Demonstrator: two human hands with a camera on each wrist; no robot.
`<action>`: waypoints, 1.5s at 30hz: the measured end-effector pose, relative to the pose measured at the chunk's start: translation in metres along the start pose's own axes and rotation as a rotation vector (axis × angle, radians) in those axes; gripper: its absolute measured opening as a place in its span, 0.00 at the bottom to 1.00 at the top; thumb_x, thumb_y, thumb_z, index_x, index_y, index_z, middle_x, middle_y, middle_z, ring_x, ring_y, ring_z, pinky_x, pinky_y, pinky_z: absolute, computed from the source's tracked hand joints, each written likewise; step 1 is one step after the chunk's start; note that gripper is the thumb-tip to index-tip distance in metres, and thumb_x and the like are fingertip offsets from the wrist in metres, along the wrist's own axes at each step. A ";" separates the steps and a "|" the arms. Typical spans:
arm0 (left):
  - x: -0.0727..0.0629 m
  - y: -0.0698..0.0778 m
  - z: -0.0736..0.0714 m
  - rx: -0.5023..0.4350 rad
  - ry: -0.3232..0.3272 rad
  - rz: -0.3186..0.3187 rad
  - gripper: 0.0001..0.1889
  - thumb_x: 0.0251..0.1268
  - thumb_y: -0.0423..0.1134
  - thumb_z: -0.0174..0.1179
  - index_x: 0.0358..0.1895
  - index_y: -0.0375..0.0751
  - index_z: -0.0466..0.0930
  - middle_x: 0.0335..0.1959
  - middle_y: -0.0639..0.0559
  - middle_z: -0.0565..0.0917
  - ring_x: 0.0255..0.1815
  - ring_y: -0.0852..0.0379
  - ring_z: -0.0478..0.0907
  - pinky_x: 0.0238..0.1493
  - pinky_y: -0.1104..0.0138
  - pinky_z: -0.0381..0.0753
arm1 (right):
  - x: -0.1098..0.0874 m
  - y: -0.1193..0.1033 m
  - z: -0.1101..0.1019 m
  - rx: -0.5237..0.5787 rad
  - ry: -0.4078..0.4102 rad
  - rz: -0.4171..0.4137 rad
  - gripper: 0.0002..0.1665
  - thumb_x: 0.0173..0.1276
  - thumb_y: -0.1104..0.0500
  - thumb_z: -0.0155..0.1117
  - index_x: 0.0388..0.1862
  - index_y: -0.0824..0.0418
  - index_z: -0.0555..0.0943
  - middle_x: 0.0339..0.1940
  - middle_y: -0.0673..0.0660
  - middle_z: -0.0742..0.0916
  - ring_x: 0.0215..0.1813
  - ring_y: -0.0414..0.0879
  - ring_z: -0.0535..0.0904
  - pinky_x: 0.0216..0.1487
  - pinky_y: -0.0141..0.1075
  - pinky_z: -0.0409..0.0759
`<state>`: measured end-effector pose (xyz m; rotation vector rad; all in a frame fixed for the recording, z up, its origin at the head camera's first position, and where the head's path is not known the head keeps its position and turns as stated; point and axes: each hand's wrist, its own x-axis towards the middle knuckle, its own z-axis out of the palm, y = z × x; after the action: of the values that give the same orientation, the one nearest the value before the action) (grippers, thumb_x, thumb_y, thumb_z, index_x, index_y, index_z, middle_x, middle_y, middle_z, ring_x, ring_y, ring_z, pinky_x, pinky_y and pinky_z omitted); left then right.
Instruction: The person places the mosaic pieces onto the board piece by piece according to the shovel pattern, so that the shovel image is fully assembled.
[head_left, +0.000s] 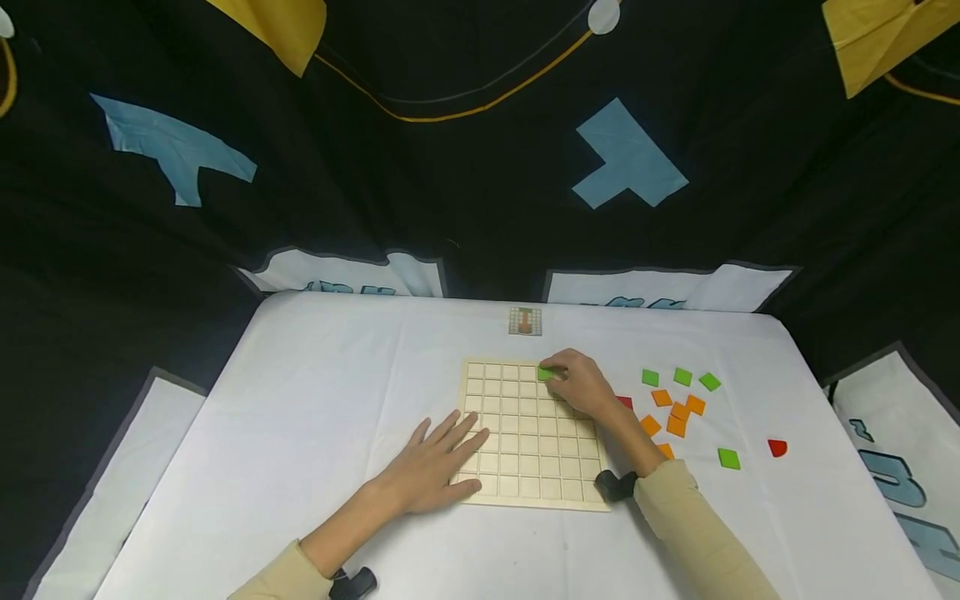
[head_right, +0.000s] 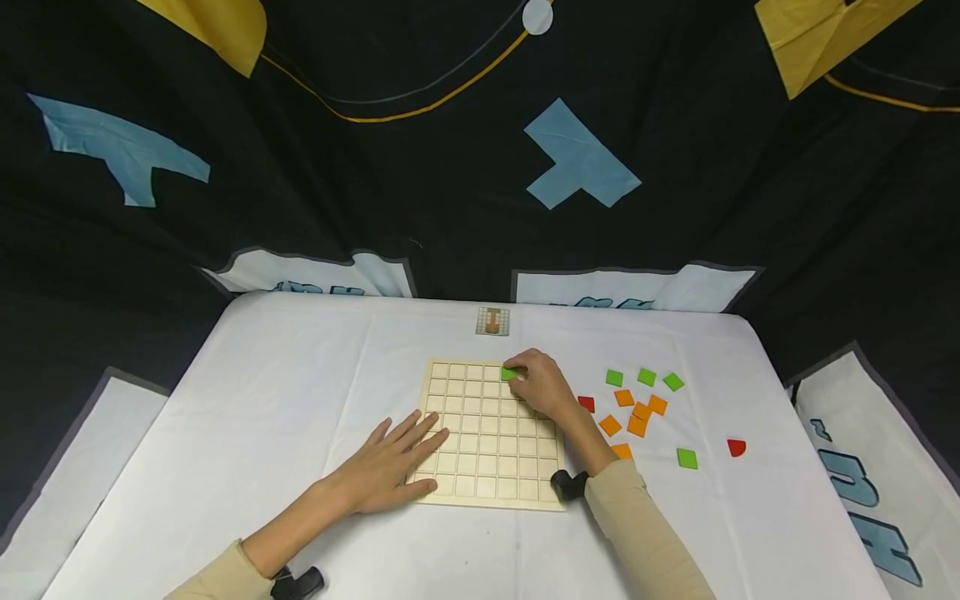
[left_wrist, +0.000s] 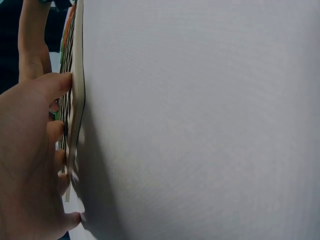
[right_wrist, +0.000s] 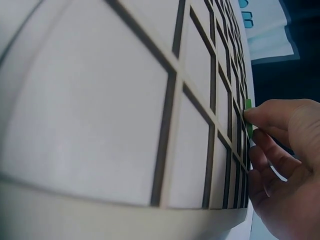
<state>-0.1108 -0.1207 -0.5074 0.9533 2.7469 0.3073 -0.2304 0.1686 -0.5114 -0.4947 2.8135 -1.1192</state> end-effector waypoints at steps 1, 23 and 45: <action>0.000 0.000 0.000 0.001 -0.001 0.001 0.37 0.75 0.62 0.46 0.80 0.49 0.55 0.81 0.45 0.50 0.80 0.42 0.43 0.73 0.38 0.45 | -0.001 0.000 0.000 0.002 0.001 0.001 0.18 0.64 0.66 0.66 0.54 0.66 0.85 0.55 0.63 0.84 0.60 0.58 0.78 0.61 0.52 0.75; 0.001 0.000 -0.001 0.002 0.012 0.013 0.37 0.75 0.61 0.48 0.80 0.48 0.56 0.81 0.43 0.51 0.80 0.41 0.44 0.72 0.38 0.46 | -0.054 0.044 -0.072 -0.009 0.192 0.148 0.19 0.70 0.63 0.64 0.60 0.65 0.81 0.63 0.66 0.79 0.59 0.64 0.76 0.58 0.58 0.76; 0.002 0.001 -0.001 -0.026 0.002 -0.008 0.37 0.75 0.61 0.48 0.80 0.49 0.56 0.81 0.44 0.50 0.80 0.42 0.43 0.73 0.38 0.44 | -0.076 0.089 -0.091 -0.094 0.174 0.258 0.20 0.69 0.66 0.63 0.58 0.73 0.79 0.59 0.75 0.78 0.61 0.68 0.72 0.63 0.62 0.70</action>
<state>-0.1115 -0.1186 -0.5067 0.9363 2.7410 0.3426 -0.1997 0.3136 -0.5091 -0.0369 2.9771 -1.0264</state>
